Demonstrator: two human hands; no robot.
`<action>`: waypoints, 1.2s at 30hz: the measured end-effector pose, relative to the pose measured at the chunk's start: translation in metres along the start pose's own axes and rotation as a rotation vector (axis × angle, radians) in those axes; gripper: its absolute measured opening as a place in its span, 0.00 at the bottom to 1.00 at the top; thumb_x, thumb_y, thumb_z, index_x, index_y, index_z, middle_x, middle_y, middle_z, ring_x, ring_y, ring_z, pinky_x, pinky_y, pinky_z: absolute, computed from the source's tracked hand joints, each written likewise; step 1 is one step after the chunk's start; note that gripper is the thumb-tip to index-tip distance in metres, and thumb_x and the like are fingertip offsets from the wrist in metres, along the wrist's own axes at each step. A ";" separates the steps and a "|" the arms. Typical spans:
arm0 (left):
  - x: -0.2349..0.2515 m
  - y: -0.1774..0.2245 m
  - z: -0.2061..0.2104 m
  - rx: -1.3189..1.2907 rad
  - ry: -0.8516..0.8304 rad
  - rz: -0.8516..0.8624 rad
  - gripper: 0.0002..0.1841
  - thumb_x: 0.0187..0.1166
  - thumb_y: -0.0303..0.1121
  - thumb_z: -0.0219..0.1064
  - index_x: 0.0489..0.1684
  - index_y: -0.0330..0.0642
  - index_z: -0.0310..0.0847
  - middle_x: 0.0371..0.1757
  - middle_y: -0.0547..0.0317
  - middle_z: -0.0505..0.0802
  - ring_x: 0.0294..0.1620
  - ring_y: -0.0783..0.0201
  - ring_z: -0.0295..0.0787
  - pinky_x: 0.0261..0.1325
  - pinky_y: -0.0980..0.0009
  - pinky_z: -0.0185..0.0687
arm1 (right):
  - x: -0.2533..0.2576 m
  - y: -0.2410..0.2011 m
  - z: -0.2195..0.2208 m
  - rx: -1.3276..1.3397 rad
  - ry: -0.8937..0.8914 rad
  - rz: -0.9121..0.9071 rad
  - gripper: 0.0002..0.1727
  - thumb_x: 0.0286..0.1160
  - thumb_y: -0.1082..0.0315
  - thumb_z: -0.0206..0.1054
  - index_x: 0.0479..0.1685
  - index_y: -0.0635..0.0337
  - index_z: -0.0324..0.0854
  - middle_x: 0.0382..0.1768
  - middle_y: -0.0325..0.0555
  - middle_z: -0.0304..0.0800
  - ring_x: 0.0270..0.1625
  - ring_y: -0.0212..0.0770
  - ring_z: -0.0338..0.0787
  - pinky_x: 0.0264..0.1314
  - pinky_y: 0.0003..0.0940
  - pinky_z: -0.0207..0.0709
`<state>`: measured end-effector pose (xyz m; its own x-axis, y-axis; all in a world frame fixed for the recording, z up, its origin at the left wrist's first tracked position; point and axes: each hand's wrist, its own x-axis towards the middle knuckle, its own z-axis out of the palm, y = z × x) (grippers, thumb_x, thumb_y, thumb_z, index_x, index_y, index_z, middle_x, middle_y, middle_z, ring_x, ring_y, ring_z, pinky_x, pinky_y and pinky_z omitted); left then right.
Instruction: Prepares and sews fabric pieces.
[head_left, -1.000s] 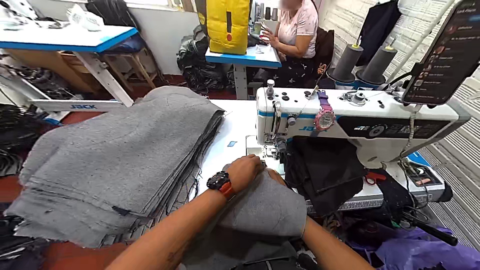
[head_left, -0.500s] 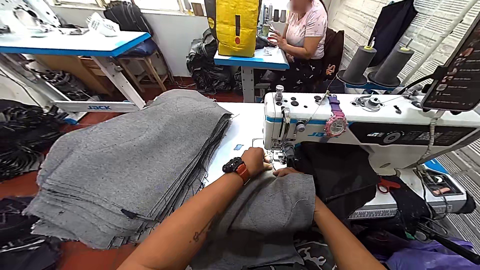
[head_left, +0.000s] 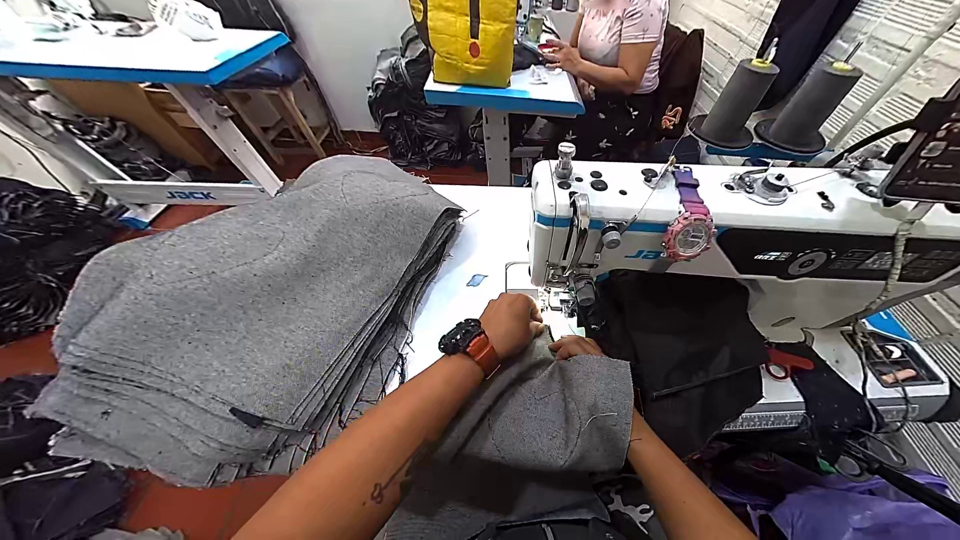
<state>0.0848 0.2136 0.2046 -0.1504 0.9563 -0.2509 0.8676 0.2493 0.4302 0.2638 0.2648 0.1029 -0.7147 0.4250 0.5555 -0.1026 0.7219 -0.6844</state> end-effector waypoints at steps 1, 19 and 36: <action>0.002 0.002 -0.002 0.017 -0.021 -0.013 0.11 0.81 0.36 0.70 0.42 0.34 0.90 0.43 0.37 0.93 0.51 0.37 0.91 0.54 0.35 0.81 | 0.000 0.002 0.000 0.010 0.003 -0.006 0.06 0.66 0.86 0.63 0.28 0.82 0.85 0.39 0.70 0.94 0.49 0.59 0.95 0.68 0.43 0.81; -0.049 0.016 0.069 0.054 0.421 0.122 0.12 0.86 0.26 0.59 0.55 0.29 0.88 0.61 0.37 0.91 0.67 0.41 0.87 0.70 0.48 0.82 | -0.013 -0.043 0.008 -0.485 -0.038 0.253 0.13 0.83 0.70 0.59 0.51 0.59 0.90 0.62 0.47 0.93 0.79 0.52 0.80 0.80 0.51 0.71; 0.008 -0.025 0.052 -0.214 0.377 0.036 0.40 0.79 0.42 0.70 0.86 0.28 0.56 0.71 0.40 0.88 0.69 0.45 0.89 0.72 0.46 0.82 | 0.002 -0.064 0.000 0.336 0.300 0.851 0.16 0.90 0.72 0.54 0.69 0.70 0.74 0.58 0.53 0.85 0.59 0.30 0.83 0.65 0.22 0.75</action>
<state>0.0866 0.2068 0.1469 -0.3188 0.9440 0.0849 0.7638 0.2029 0.6128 0.2688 0.2194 0.1480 -0.4389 0.8899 -0.1240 0.1426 -0.0673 -0.9875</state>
